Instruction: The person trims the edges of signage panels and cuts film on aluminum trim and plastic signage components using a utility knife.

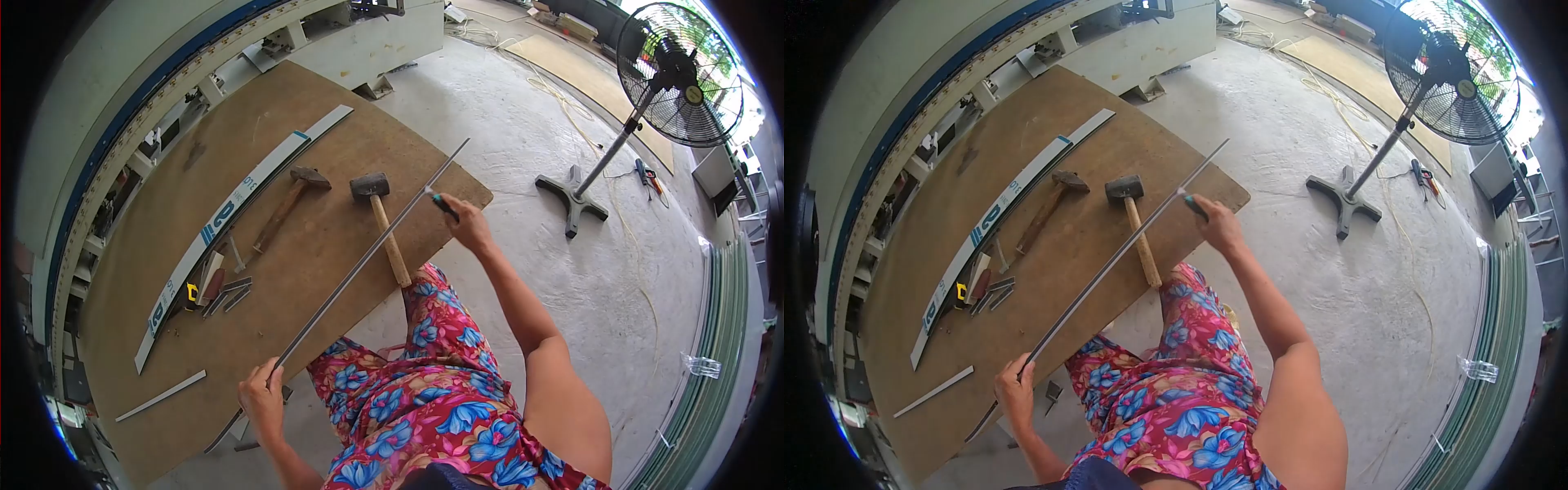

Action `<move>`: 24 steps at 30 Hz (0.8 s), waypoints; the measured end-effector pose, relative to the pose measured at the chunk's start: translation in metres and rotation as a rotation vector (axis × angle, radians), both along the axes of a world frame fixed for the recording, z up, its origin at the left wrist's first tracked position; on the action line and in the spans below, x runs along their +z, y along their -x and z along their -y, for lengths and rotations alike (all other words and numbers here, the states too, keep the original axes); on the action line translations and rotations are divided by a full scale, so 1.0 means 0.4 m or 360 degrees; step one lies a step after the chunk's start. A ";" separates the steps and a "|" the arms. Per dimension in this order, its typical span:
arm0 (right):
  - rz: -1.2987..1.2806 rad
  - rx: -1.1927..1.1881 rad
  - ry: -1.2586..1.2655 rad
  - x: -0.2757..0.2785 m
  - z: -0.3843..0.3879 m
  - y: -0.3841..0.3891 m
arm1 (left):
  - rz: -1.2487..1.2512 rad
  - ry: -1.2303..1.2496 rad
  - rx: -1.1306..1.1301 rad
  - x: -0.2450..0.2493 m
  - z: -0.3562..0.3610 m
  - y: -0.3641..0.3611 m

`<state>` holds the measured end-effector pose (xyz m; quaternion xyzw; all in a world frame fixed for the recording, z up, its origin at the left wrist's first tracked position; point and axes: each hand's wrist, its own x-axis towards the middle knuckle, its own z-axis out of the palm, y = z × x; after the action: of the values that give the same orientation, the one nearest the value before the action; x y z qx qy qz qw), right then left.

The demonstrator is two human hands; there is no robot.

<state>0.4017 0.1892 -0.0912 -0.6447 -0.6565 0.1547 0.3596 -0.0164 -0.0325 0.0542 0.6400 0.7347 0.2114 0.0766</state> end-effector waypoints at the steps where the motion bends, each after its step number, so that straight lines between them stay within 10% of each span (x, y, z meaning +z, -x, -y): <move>1: 0.0013 -0.0057 0.0030 -0.002 -0.014 -0.019 | 0.0013 0.0018 0.0005 0.001 -0.001 0.002; 11: -0.0039 -0.0349 -0.0142 -0.005 -0.082 -0.093 | 0.0116 0.0121 0.0101 0.011 0.004 0.016; 24: -0.0065 0.0692 0.0076 0.180 0.164 0.234 | -0.0120 -0.0011 0.0016 0.013 -0.003 0.025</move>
<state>0.3079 0.1234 -0.0190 -0.4930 -0.7689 0.2570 0.3158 -0.0263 -0.0315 0.0594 0.6440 0.7396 0.1900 0.0454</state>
